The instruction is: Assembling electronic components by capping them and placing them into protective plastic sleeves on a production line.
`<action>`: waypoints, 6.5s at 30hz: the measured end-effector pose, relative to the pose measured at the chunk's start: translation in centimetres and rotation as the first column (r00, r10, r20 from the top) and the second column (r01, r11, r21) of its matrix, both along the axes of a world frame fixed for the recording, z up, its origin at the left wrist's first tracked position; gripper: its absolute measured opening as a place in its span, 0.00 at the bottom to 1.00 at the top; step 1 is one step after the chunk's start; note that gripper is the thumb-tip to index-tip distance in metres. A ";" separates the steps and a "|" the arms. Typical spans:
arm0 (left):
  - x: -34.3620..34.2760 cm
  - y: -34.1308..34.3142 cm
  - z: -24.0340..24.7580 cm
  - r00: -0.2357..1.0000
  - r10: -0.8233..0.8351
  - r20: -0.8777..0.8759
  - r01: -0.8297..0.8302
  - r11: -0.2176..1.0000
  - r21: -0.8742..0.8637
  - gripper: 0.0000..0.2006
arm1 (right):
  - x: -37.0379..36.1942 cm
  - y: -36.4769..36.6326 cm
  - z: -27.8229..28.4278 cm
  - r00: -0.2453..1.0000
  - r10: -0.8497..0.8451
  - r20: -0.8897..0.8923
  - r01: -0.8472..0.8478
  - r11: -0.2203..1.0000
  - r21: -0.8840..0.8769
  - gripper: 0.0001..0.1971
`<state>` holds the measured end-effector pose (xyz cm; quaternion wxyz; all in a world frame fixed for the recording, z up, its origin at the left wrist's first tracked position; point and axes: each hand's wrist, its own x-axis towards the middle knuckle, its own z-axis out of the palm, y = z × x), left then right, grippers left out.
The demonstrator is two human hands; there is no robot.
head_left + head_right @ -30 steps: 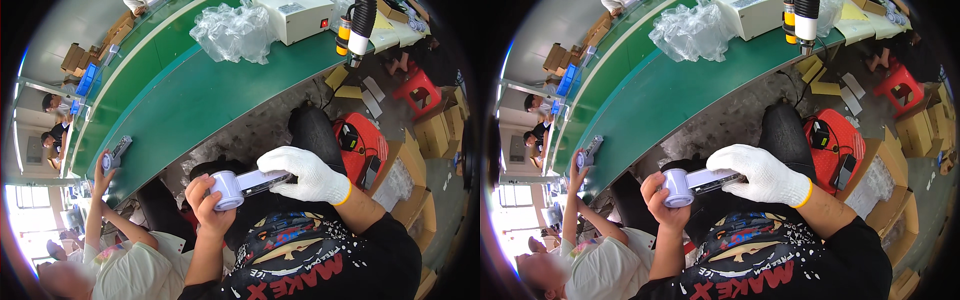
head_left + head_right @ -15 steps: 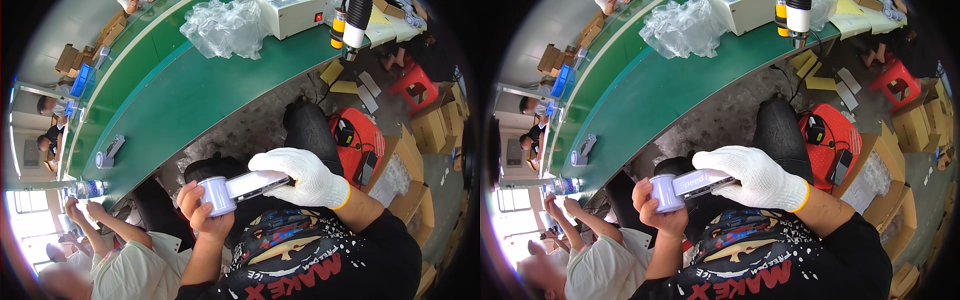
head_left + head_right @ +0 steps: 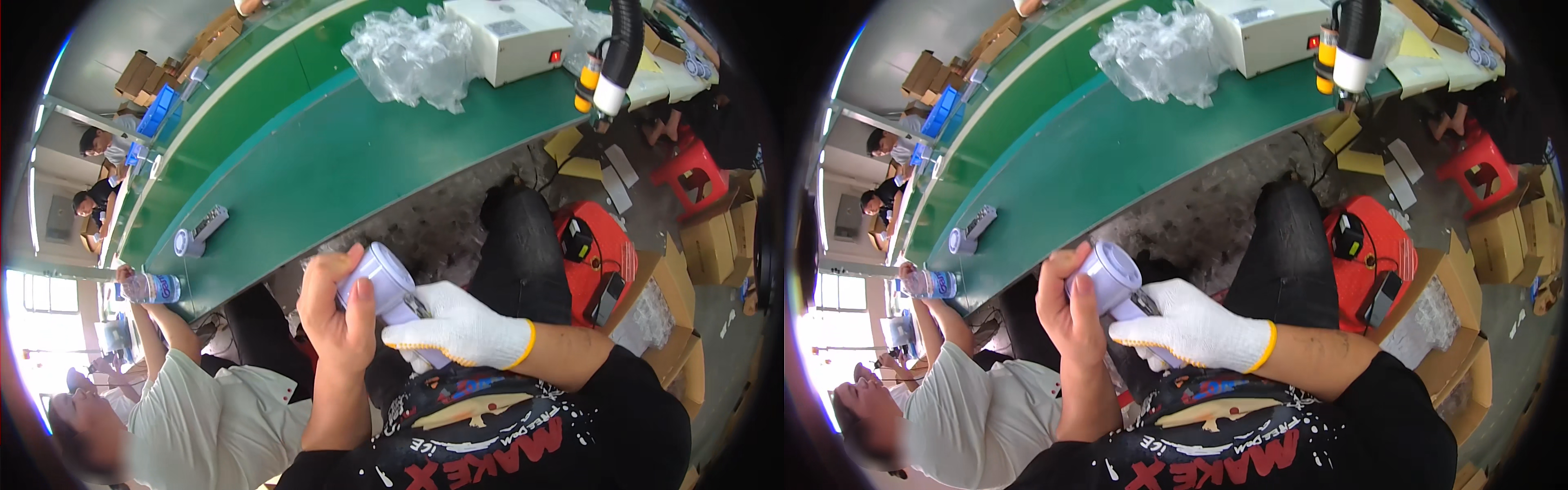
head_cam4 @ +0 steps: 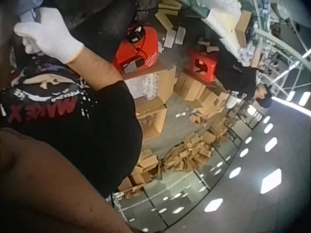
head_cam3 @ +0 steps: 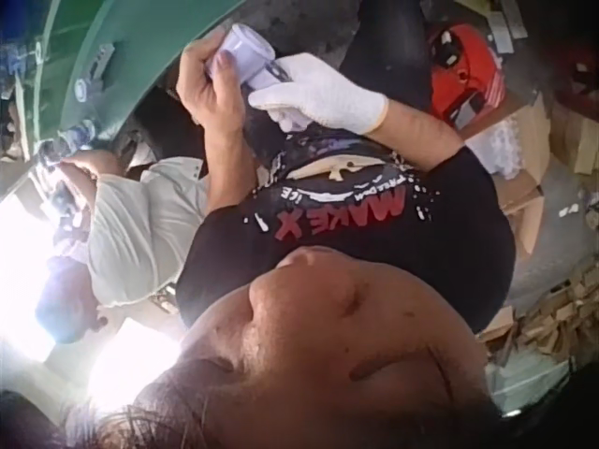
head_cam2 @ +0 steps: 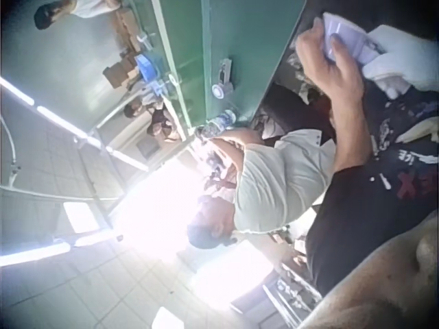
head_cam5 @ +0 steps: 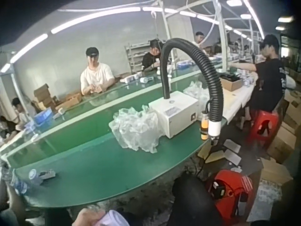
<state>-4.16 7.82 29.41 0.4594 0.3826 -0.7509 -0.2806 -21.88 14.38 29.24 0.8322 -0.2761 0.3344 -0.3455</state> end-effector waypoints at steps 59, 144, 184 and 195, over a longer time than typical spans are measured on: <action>-0.3 -0.8 -5.7 0.982 -0.032 -0.184 0.070 0.976 0.205 0.25 | -2.1 -3.7 -12.8 0.933 -0.246 0.262 0.258 0.966 -0.015 0.33; 3.6 0.1 -5.5 0.956 -0.046 0.291 0.202 0.821 -0.533 0.39 | -5.6 0.9 -4.5 0.898 -0.300 -0.323 0.063 0.812 -0.580 0.28; 0.8 -2.1 -1.0 0.985 -0.060 0.161 0.038 0.990 0.134 0.24 | 0.7 -1.2 -2.4 0.973 -0.002 0.231 -0.027 0.992 0.124 0.11; -0.8 -2.5 -1.8 0.990 -0.080 0.116 0.064 0.988 0.142 0.25 | -1.1 -3.3 -3.3 0.982 0.084 0.169 -0.098 0.992 0.078 0.14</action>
